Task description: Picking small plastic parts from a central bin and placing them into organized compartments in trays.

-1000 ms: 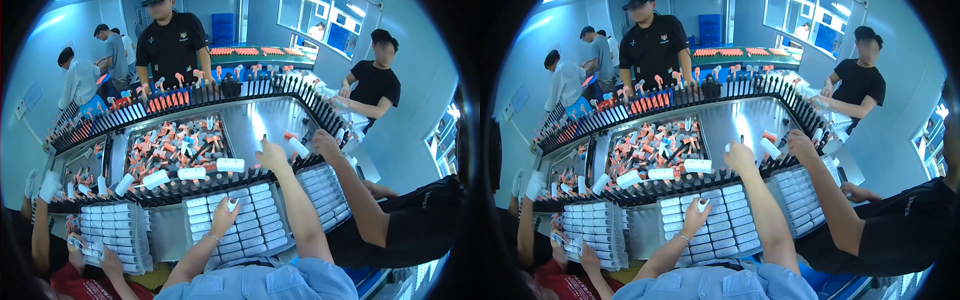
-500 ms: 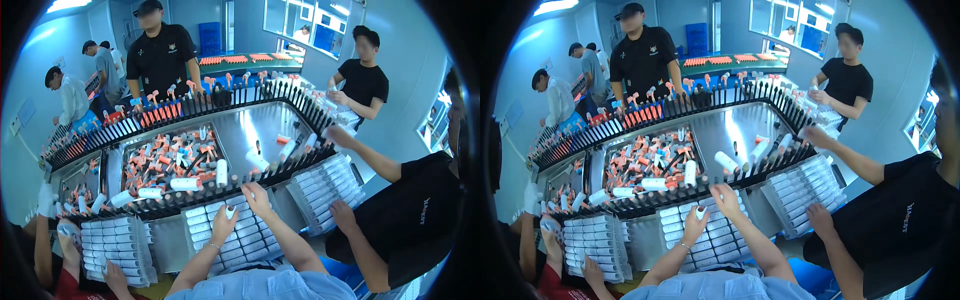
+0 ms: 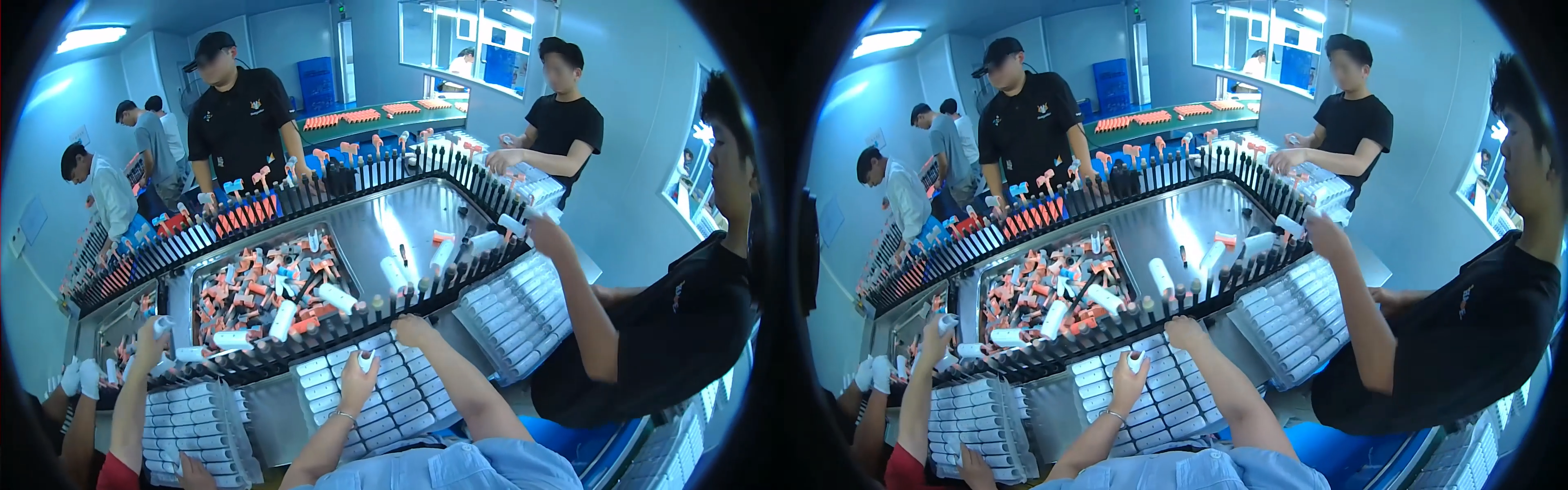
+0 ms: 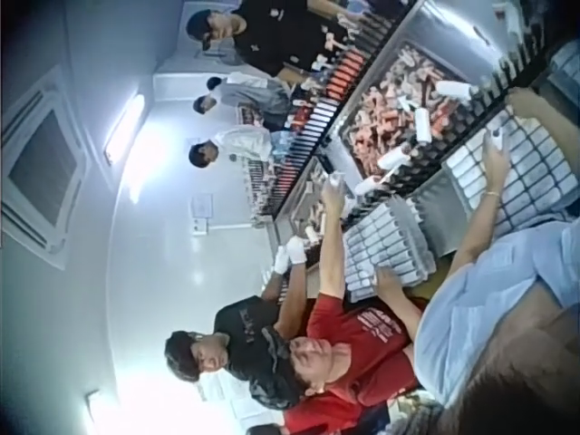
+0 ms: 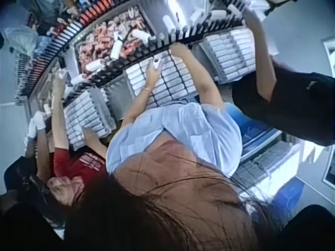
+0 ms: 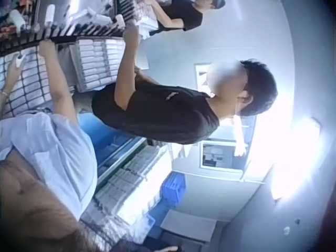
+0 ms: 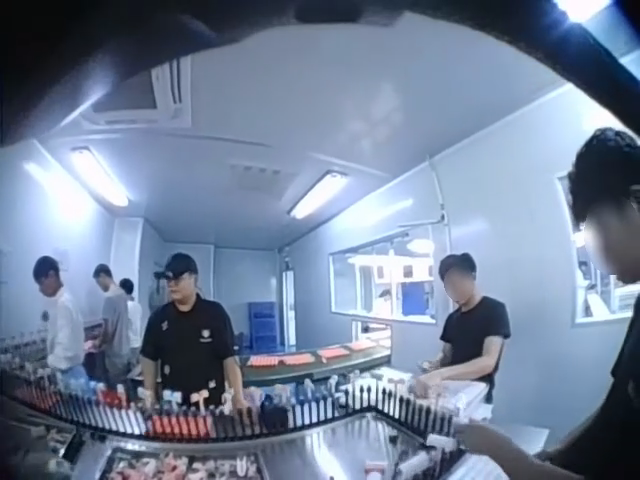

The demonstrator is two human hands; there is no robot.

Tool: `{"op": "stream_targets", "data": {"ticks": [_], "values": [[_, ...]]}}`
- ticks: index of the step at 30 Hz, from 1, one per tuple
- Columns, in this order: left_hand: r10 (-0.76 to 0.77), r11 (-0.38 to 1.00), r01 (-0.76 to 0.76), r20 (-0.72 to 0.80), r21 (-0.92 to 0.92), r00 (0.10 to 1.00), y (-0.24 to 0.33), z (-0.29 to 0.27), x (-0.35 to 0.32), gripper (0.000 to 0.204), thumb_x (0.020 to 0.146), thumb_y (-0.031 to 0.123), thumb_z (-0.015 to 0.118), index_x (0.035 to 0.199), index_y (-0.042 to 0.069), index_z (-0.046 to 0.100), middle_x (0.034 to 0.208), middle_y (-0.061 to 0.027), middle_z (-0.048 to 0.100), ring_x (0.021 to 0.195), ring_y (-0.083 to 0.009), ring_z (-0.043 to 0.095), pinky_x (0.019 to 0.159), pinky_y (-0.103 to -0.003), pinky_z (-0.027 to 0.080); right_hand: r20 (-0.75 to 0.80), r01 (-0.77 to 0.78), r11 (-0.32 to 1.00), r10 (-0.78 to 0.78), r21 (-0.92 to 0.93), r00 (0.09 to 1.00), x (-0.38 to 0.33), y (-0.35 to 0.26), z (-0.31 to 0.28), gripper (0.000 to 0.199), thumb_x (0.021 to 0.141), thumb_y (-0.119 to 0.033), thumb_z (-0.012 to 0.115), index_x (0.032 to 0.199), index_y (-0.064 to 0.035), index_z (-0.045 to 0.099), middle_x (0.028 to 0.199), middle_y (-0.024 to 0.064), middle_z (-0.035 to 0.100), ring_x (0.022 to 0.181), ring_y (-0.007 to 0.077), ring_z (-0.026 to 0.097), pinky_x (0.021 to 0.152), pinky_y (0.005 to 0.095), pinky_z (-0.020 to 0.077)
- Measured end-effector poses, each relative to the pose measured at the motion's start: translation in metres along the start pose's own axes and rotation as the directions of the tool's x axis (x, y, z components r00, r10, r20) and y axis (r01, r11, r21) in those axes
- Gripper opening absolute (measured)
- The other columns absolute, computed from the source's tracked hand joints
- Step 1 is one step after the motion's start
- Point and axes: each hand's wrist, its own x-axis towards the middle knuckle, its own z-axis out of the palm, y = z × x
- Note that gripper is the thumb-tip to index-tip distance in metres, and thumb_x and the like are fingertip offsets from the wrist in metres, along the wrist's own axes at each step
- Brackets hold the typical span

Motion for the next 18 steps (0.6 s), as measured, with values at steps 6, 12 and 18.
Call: {"op": "stream_targets", "data": {"ticks": [6, 12, 18], "values": [[0.052, 0.998, -0.052, -0.043, 0.022, 0.998, -0.005, 0.003, 0.001, 0.026, 0.077, 0.019, 0.069, 0.089, 0.002, 0.053, 0.074, -0.0179, 0.062, 0.070, -0.0348, 0.062, 0.061, -0.037, 0.048, -0.222, 0.146, 0.982, -0.170, -0.123, 0.960, -0.018, -0.005, 0.001, 0.019, 0.080, -0.014, 0.052, 0.094, -0.0028, 0.058, 0.098, 0.0137, 0.059, 0.098, 0.0289, 0.056, 0.081, 0.0447, 0.0448], [0.044, 0.999, -0.043, -0.044, 0.022, 0.998, -0.004, 0.004, 0.001, 0.025, 0.077, 0.017, 0.068, 0.090, 0.002, 0.053, 0.077, -0.0180, 0.063, 0.073, -0.0350, 0.063, 0.064, -0.037, 0.048, -0.500, 0.140, 0.988, -0.091, 0.062, 0.861, -0.051, -0.018, -0.028, 0.024, 0.083, -0.021, 0.056, 0.095, -0.0005, 0.051, 0.092, 0.0173, 0.059, 0.091, 0.0323, 0.058, 0.079, 0.0422, 0.0456], [-0.023, 0.999, 0.022, -0.025, -0.026, 0.999, 0.002, 0.003, 0.003, 0.025, 0.077, 0.017, 0.068, 0.089, 0.002, 0.053, 0.080, -0.0162, 0.061, 0.076, -0.0338, 0.061, 0.067, -0.038, 0.047, -0.285, 0.061, 0.516, 0.367, 0.854, 0.886, -0.089, -0.025, -0.030, 0.036, 0.094, -0.029, 0.041, 0.108, 0.0033, 0.049, 0.073, 0.0097, 0.059, 0.051, 0.0129, 0.055, 0.052, 0.0284, 0.0457]]}}
